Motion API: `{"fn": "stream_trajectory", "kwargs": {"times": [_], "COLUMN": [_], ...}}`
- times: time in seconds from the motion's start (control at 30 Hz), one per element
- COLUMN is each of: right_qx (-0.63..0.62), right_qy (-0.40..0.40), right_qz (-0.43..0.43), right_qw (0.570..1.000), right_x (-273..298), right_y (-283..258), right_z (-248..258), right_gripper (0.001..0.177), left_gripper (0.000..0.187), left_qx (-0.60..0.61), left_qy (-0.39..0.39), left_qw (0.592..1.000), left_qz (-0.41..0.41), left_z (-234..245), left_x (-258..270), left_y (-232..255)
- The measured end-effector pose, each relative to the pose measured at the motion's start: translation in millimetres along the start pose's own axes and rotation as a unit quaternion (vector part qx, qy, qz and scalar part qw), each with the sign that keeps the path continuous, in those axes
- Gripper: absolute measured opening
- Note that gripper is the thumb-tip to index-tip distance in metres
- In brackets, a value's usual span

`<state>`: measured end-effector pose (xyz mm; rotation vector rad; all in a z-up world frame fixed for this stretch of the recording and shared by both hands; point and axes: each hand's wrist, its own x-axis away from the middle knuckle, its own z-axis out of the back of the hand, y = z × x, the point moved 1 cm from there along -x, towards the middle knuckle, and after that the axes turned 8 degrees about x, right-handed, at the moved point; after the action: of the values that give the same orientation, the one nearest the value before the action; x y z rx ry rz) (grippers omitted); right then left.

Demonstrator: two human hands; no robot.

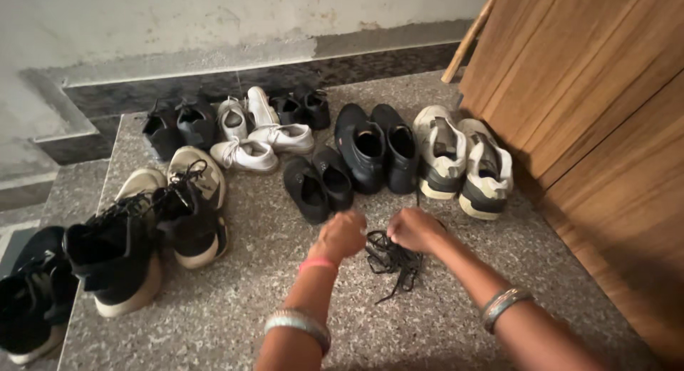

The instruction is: The person threads black shoelaces through the eyelets of a black shoe and ties them. They then repeat the process on a second black shoe, tying the laces and placing the finished pair with other shoes on the floor.

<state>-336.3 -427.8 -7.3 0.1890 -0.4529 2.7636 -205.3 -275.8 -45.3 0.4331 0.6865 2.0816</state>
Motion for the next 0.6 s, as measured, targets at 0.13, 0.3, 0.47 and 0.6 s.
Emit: {"fn": "stream_trajectory", "kwargs": {"times": [0.13,0.3,0.47,0.6], "right_qx": [0.005,0.029,0.043,0.104], "right_qy": [0.031,0.105,0.114,-0.064], "right_qz": [-0.091,-0.105,-0.05,-0.071], "right_qw": [0.995,0.989,0.991,0.99], "right_x": [15,-12,-13,-12], "right_y": [-16,-15,-22,-40], "right_z": [-15,-48,-49,-57], "right_gripper": [0.027,0.045,0.051,0.041], "left_gripper": [0.03,0.032,0.032,0.031], "left_qx": [0.011,0.035,0.055,0.05], "left_qy": [-0.02,0.048,0.057,0.036], "left_qw": [0.998,0.998,0.995,0.995], "left_qz": [0.062,0.008,0.065,0.082], "left_z": [-14,-5,8,-2], "left_x": [36,46,54,49], "left_y": [-12,-35,-47,-57]}}
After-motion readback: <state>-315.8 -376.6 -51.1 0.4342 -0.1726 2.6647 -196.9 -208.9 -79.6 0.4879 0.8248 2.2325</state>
